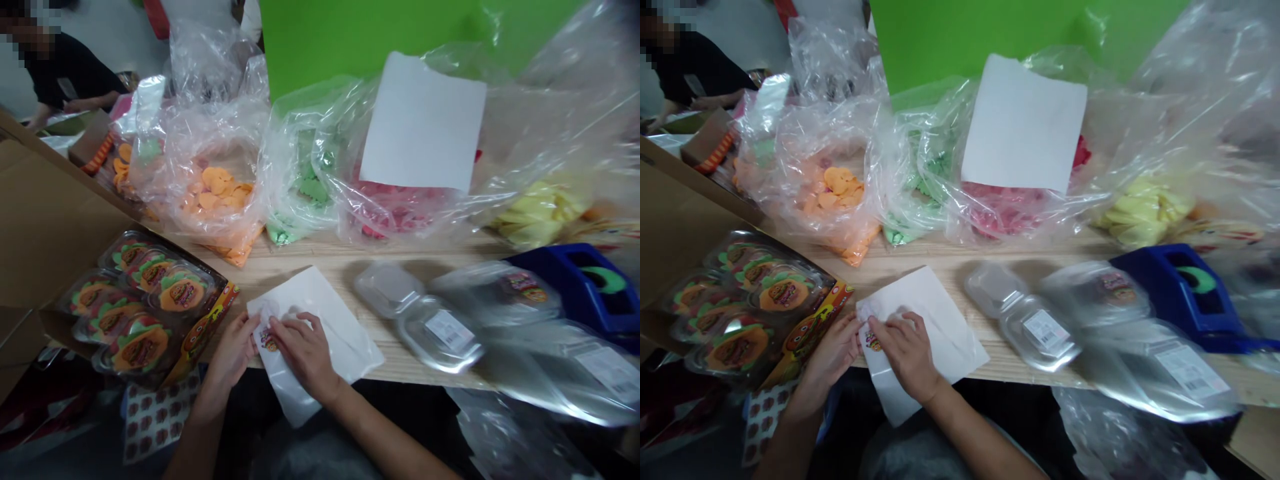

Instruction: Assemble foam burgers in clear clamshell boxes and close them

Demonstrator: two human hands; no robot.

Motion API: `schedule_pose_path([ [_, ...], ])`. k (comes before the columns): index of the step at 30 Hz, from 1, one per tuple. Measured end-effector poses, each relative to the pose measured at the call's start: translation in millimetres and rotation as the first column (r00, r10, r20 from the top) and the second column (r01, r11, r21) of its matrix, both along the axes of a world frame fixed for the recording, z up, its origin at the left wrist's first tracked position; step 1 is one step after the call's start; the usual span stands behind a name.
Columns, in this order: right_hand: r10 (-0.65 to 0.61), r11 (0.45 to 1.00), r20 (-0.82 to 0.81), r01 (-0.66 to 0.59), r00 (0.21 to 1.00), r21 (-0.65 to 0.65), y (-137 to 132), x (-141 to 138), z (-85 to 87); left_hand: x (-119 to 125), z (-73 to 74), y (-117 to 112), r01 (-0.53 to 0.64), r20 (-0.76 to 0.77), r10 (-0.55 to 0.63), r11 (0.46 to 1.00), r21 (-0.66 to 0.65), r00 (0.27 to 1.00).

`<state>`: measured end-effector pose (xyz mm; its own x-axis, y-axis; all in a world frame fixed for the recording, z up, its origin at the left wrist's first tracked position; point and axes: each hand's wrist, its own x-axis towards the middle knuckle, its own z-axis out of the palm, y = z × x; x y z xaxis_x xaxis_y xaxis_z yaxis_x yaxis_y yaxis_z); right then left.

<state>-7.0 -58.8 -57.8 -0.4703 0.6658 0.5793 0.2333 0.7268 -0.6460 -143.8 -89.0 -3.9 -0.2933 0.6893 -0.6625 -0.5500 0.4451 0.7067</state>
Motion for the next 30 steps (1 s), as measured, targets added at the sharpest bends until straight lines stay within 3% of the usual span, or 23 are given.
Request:
schedule_pose_path([
  [6,-0.081,0.996,0.022,0.08,0.997,0.035,3,-5,2.1,-3,3.0,3,0.016,0.001,-0.016,0.999,-0.044,1.0],
  [14,-0.007,0.985,0.027,0.003,1.0,0.171,1,4,6.5,-4,4.0,1,0.038,0.018,-0.037,0.998,-0.057,0.999],
  [22,-0.027,0.998,0.036,0.025,0.999,0.057,5,-4,2.8,-8,6.0,1,0.084,-0.065,-0.088,0.994,-0.067,0.994],
  [30,0.02,0.996,-0.016,-0.018,1.0,0.09,6,3,2.8,-5,12.4,4,0.11,-0.048,-0.113,0.992,-0.065,0.992],
])
